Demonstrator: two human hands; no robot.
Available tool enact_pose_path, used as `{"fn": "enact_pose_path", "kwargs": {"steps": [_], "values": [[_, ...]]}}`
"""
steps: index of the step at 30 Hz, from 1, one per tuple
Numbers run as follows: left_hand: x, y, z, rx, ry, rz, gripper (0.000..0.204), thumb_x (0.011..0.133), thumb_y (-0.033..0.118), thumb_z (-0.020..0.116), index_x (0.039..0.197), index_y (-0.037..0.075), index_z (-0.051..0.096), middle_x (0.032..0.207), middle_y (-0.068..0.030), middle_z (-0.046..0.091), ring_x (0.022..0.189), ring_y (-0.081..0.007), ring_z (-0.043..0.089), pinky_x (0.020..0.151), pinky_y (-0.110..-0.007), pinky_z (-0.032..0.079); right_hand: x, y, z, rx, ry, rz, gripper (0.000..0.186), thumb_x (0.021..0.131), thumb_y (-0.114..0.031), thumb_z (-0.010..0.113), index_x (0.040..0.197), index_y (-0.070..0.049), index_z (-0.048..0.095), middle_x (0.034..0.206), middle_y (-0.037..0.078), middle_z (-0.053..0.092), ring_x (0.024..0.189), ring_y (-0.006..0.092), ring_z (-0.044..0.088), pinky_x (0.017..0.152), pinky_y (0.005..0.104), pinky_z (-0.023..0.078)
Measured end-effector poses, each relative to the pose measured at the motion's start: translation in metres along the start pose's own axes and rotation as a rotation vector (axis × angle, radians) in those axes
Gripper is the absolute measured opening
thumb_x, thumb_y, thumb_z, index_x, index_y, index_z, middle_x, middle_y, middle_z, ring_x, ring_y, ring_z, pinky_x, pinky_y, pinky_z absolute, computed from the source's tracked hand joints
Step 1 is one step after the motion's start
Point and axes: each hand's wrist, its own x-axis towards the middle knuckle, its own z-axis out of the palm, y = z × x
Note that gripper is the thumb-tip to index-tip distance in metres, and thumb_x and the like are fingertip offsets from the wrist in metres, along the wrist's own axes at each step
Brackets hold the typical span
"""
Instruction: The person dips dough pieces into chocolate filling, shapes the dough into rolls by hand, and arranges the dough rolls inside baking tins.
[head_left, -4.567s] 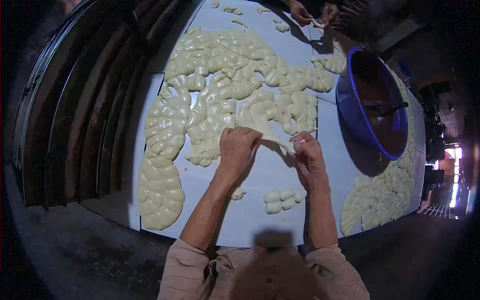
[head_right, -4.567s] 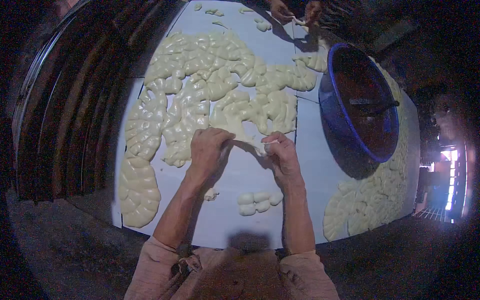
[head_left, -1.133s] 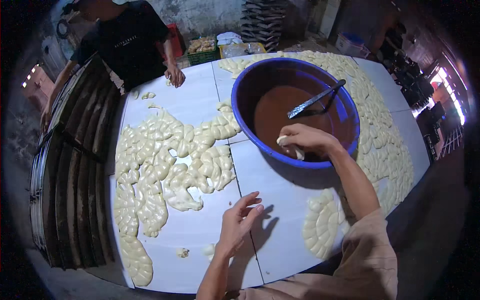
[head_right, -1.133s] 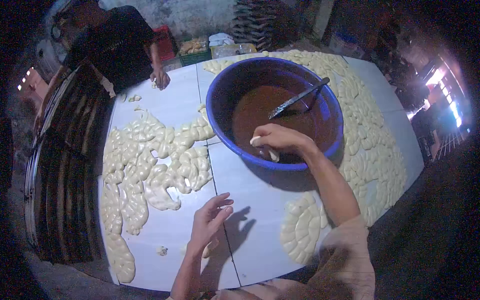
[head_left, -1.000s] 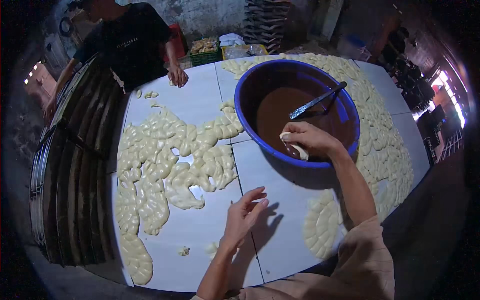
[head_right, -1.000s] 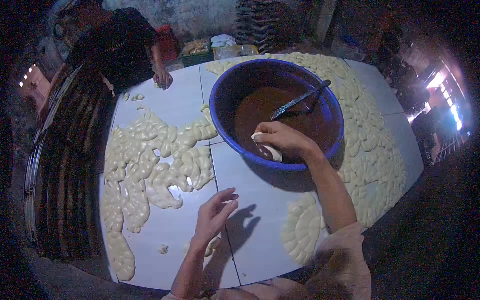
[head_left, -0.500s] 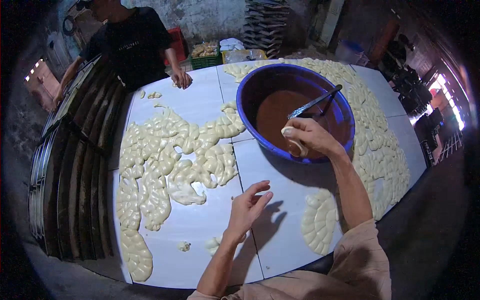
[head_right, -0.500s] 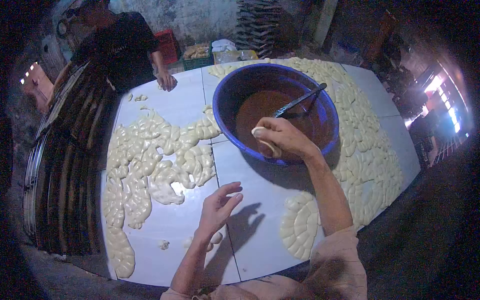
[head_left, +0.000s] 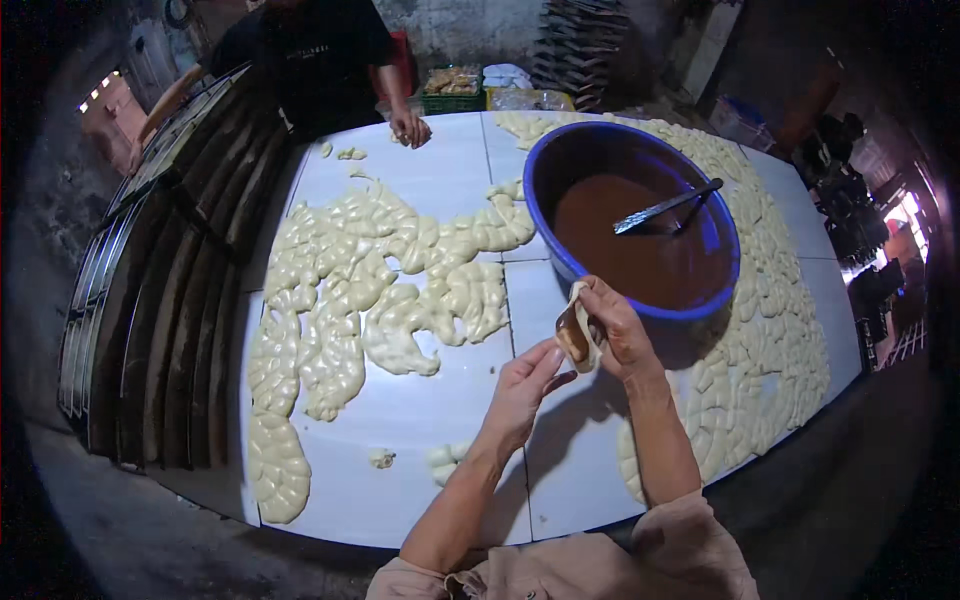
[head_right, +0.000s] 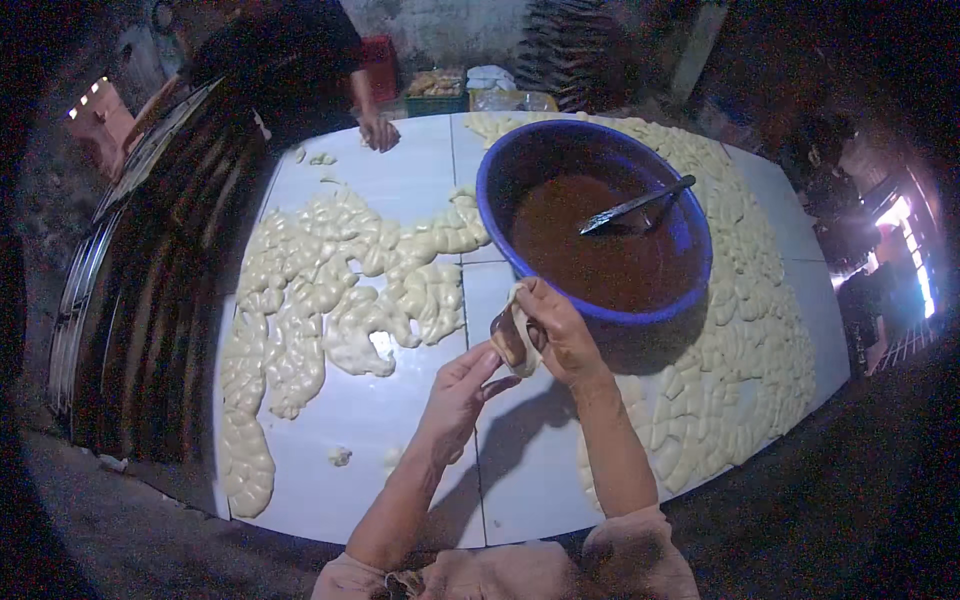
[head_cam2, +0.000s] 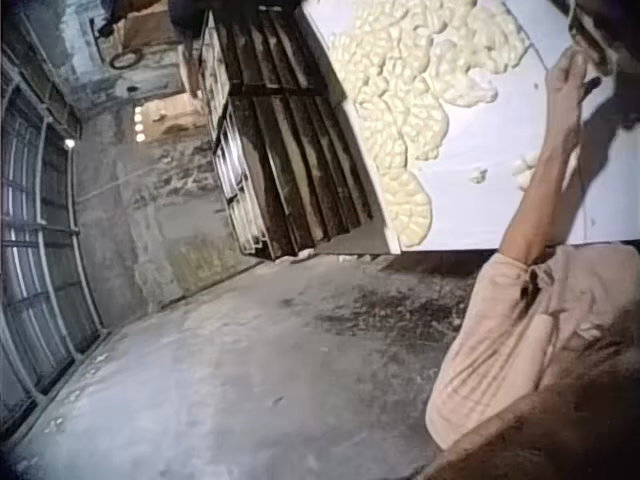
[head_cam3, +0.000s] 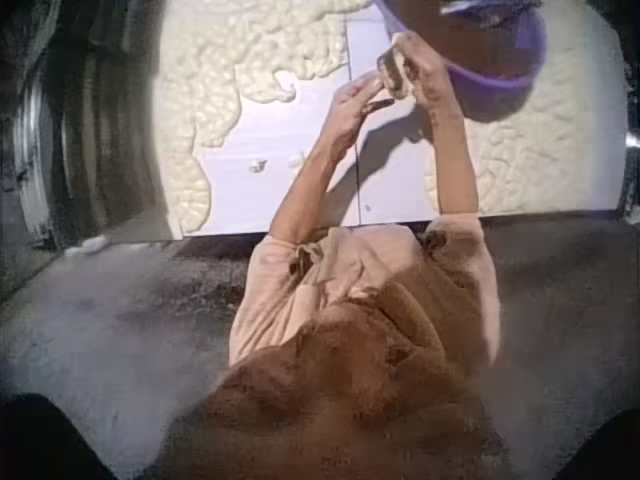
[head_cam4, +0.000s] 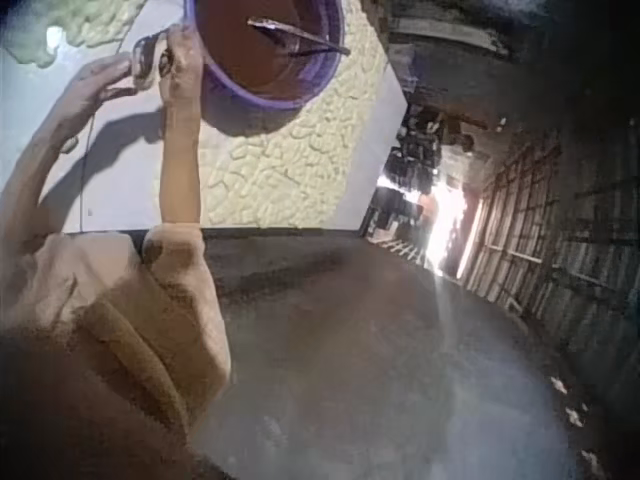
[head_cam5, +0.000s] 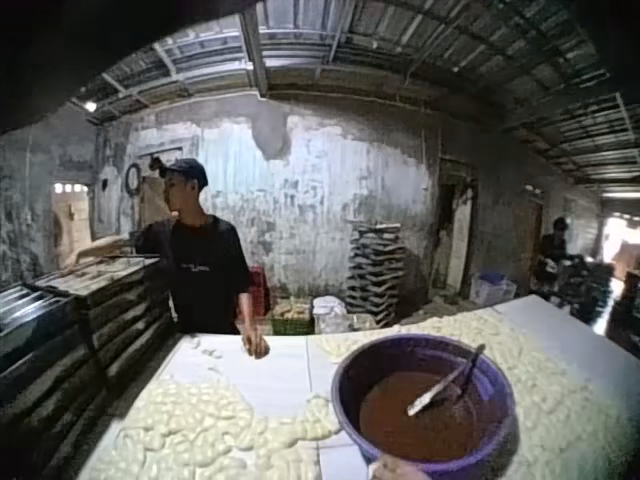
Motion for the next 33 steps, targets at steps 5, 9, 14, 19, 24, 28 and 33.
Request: {"fn": "enact_pose_path", "kwargs": {"steps": [5,9,14,19,24,28,33], "values": [[-0.015,-0.008,-0.034,-0.09,0.19,0.031,0.025,0.098,0.021,0.061,0.114,0.002,0.065,0.103,-0.0042,0.068,0.094,-0.0116,0.065,0.091,-0.031,0.053,-0.011,0.021,0.01,0.024,-0.016,0.084,0.013,0.096,-0.022,0.059,0.104,-0.012,0.058,0.089,-0.005,0.059,0.071,-0.0004,0.052,0.06,0.0157,0.04],[-0.021,-0.004,-0.066,-0.06,0.368,0.105,0.026,0.095,0.018,0.065,0.114,0.0,0.065,0.097,-0.0062,0.069,0.086,-0.0122,0.067,0.082,-0.028,0.056,-0.016,0.036,0.02,-0.312,-0.126,0.083,0.039,0.078,-0.002,0.063,0.116,-0.005,0.056,0.108,0.004,0.059,0.1,0.0164,0.059,0.091,0.0291,0.046],[-0.019,-0.001,-0.071,0.062,0.493,0.212,0.029,0.094,0.013,0.067,0.117,-0.003,0.067,0.099,-0.0062,0.07,0.082,-0.0088,0.064,0.076,-0.024,0.055,-0.034,0.056,0.061,-1.028,-0.098,-0.528,0.053,0.083,-0.011,0.074,0.132,-0.006,0.053,0.121,0.014,0.057,0.106,0.0249,0.063,0.094,0.0377,0.053],[-0.02,0.005,-0.064,0.242,0.505,0.223,0.035,0.093,0.011,0.067,0.124,-0.004,0.062,0.108,-0.0115,0.069,0.093,-0.0154,0.067,0.081,-0.029,0.058,-0.032,0.081,0.067,-1.004,0.083,-0.515,0.028,0.084,-0.01,0.071,0.112,-0.006,0.07,0.119,0.017,0.057,0.103,0.0268,0.063,0.089,0.038,0.053],[-0.021,0.014,-0.072,0.207,0.436,0.171,0.034,0.093,0.021,0.068,0.119,-0.001,0.066,0.105,-0.0091,0.069,0.091,-0.0157,0.067,0.079,-0.028,0.056,-0.027,0.082,0.07,-0.764,0.06,-0.384,0.018,0.09,-0.012,0.068,0.105,-0.003,0.071,0.098,0.007,0.067,0.089,0.0137,0.062,0.076,0.0299,0.05],[-0.022,0.038,-0.082,0.188,0.365,-0.027,0.032,0.094,0.028,0.067,0.111,0.001,0.069,0.095,-0.0054,0.07,0.084,-0.0135,0.067,0.072,-0.027,0.057,-0.036,0.067,0.076,-0.417,-0.016,0.017,0.024,0.091,-0.015,0.068,0.111,-0.001,0.068,0.097,0.0,0.066,0.09,0.0081,0.056,0.078,0.0258,0.047],[-0.031,0.044,-0.09,0.241,0.337,-0.046,0.032,0.094,0.03,0.066,0.112,0.004,0.069,0.093,-0.0033,0.07,0.083,-0.0117,0.066,0.072,-0.028,0.057,-0.045,0.073,0.068,-0.688,-0.259,-0.259,0.042,0.087,-0.006,0.07,0.127,-0.001,0.061,0.113,0.008,0.062,0.092,0.0156,0.059,0.082,0.0278,0.049]]}}
